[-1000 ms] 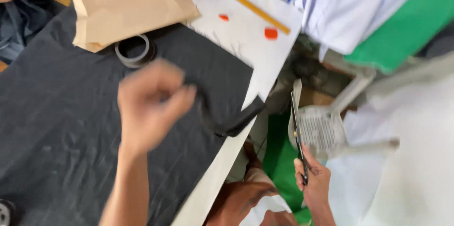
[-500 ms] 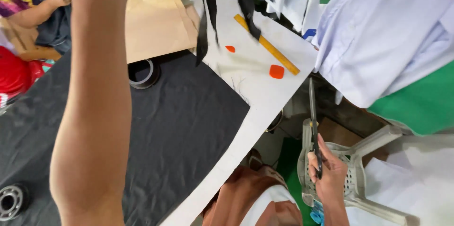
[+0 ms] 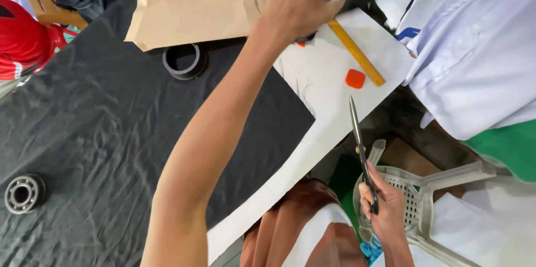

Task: The person uses large scissors to cut a piece of black fabric laid out on a white table, following a marked line. The person cuts along the edge and then makes internal cuts to separate a section of the fabric.

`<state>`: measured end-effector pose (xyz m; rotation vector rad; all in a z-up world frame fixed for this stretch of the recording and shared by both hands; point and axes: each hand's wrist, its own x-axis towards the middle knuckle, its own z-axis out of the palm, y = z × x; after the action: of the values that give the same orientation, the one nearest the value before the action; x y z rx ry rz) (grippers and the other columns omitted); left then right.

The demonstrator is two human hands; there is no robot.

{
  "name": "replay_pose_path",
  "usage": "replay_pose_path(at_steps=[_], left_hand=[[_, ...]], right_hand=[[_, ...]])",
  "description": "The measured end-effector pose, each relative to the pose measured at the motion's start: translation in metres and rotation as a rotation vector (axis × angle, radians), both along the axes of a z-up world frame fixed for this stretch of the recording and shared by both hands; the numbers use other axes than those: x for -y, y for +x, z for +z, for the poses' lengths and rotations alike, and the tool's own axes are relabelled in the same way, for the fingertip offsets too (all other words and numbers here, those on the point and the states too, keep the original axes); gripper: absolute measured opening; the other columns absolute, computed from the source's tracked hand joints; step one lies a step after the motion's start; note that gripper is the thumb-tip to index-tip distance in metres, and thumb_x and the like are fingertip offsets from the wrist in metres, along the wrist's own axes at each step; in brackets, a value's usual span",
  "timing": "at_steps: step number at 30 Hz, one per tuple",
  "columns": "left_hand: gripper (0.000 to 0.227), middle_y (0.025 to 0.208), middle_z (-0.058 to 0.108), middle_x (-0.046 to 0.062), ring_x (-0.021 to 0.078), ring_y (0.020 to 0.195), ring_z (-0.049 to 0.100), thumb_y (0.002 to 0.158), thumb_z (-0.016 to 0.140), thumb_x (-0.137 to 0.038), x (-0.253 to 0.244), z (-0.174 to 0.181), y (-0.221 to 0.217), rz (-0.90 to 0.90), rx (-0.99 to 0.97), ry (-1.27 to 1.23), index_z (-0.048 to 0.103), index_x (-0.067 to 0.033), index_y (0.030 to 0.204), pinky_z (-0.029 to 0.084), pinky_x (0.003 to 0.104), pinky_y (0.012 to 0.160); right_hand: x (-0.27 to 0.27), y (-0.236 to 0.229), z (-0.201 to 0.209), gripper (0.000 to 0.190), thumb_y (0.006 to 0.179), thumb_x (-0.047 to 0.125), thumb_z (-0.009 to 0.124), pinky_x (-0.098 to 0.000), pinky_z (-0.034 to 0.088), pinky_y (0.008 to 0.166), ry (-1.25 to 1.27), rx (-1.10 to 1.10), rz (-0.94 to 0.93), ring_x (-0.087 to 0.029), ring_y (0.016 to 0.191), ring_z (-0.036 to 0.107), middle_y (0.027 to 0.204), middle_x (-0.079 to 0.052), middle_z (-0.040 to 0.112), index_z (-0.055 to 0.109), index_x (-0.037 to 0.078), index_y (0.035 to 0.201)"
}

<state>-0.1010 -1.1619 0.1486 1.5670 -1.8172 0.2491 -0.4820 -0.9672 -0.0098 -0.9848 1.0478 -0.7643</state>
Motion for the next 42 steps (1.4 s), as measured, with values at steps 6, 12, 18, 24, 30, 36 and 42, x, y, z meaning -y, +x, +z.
replay_pose_path(at_steps=[6, 12, 18, 24, 30, 36, 42], left_hand=[[0.046, 0.130, 0.070, 0.003, 0.0261, 0.117, 0.066, 0.090, 0.073, -0.031, -0.158, -0.055, 0.006, 0.272, -0.254, 0.320, 0.064, -0.0166, 0.133, 0.056, 0.040, 0.087], [0.060, 0.141, 0.061, 0.013, 0.0359, 0.134, 0.051, 0.085, 0.079, -0.045, -0.266, -0.150, -0.028, 0.655, -0.292, 0.315, 0.067, -0.0072, 0.129, 0.040, 0.052, 0.109], [0.056, 0.144, 0.057, 0.015, 0.0342, 0.140, 0.048, 0.087, 0.081, -0.044, -0.275, -0.173, -0.034, 0.606, -0.231, 0.285, 0.067, -0.0098, 0.129, 0.029, 0.055, 0.117], [0.056, 0.143, 0.057, 0.013, 0.0339, 0.137, 0.050, 0.086, 0.081, -0.047, -0.269, -0.174, -0.034, 0.647, -0.190, 0.329, 0.068, -0.0108, 0.127, 0.030, 0.053, 0.116], [0.056, 0.144, 0.057, 0.014, 0.0347, 0.137, 0.051, 0.086, 0.081, -0.047, -0.267, -0.174, -0.035, 0.641, -0.173, 0.361, 0.067, -0.0109, 0.127, 0.032, 0.053, 0.115], [0.057, 0.145, 0.056, 0.012, 0.0328, 0.139, 0.050, 0.086, 0.081, -0.048, -0.265, -0.174, -0.035, 0.648, -0.188, 0.403, 0.067, -0.0132, 0.129, 0.030, 0.052, 0.116], [0.056, 0.145, 0.057, 0.014, 0.0339, 0.137, 0.053, 0.087, 0.081, -0.049, -0.265, -0.176, -0.034, 0.653, -0.163, 0.374, 0.068, -0.0117, 0.127, 0.032, 0.052, 0.116]], right_hand=[[-0.016, -0.018, -0.009, 0.065, 0.086, -0.007, 0.059, -0.0190, 0.026, 0.028, 0.007, -0.014, 0.015, -0.009, 0.041, 0.035, 0.062, -0.004, 0.054, 0.053, 0.008, 0.148], [-0.022, -0.025, 0.021, 0.070, 0.080, 0.008, 0.074, -0.0251, 0.025, 0.030, 0.221, -0.207, 0.147, -0.008, 0.035, 0.031, 0.041, -0.001, 0.042, 0.055, 0.003, 0.147], [-0.001, -0.028, 0.042, 0.061, 0.081, -0.008, 0.071, -0.0283, 0.024, 0.040, 0.316, -0.389, 0.338, -0.008, 0.039, 0.024, 0.038, 0.001, 0.038, 0.068, 0.003, 0.142], [0.033, -0.046, 0.027, 0.062, 0.081, -0.014, 0.067, -0.0273, 0.021, 0.040, 0.383, -0.276, 0.406, -0.010, 0.037, 0.027, 0.039, -0.004, 0.041, 0.062, -0.009, 0.143], [0.059, -0.041, 0.008, 0.066, 0.075, -0.014, 0.070, -0.0260, 0.020, 0.035, 0.412, -0.205, 0.431, -0.008, 0.037, 0.027, 0.050, -0.010, 0.052, 0.065, -0.004, 0.140], [0.053, -0.020, -0.001, 0.061, 0.082, -0.014, 0.069, -0.0231, 0.030, 0.043, 0.413, -0.049, 0.531, -0.008, 0.042, 0.031, 0.042, 0.001, 0.048, 0.062, -0.003, 0.142], [0.043, -0.008, -0.010, 0.072, 0.080, 0.019, 0.085, -0.0226, 0.043, 0.063, 0.235, -0.123, 0.603, -0.010, 0.063, 0.049, 0.070, 0.001, 0.061, 0.060, -0.002, 0.144]])
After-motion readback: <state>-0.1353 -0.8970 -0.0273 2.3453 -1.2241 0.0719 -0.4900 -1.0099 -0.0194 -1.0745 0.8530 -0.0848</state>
